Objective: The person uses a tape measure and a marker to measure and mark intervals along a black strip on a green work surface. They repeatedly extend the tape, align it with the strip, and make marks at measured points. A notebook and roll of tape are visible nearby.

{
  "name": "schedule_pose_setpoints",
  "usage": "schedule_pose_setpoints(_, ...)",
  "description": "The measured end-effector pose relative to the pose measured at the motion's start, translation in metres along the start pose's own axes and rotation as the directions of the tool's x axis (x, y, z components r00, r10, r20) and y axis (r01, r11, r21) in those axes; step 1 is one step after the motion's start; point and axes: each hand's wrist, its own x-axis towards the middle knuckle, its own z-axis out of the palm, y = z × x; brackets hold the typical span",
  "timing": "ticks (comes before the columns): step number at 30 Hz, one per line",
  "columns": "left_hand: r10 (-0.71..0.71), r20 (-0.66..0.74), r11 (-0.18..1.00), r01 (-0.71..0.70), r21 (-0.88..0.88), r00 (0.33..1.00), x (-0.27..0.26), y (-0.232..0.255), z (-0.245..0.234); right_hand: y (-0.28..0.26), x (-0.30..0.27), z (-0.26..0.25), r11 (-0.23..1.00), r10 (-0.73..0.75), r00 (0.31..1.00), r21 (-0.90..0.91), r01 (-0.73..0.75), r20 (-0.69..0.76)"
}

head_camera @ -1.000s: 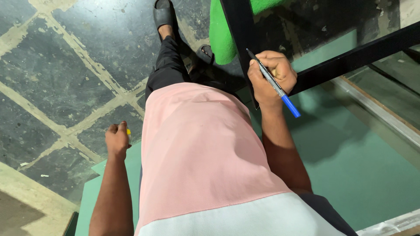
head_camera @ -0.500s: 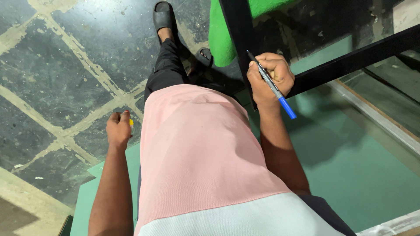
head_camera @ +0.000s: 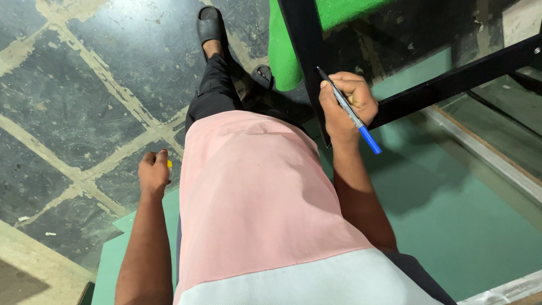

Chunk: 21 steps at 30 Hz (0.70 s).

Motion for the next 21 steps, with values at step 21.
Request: schedule_pose_setpoints(21, -0.008, 0.040, 1.000, 0.009, -0.014, 0.999, 0.003, -0.002, 0.000, -0.005, -0.010, -0.030, 0.979, 0.078, 0.988, 0.195, -0.052, -0.130)
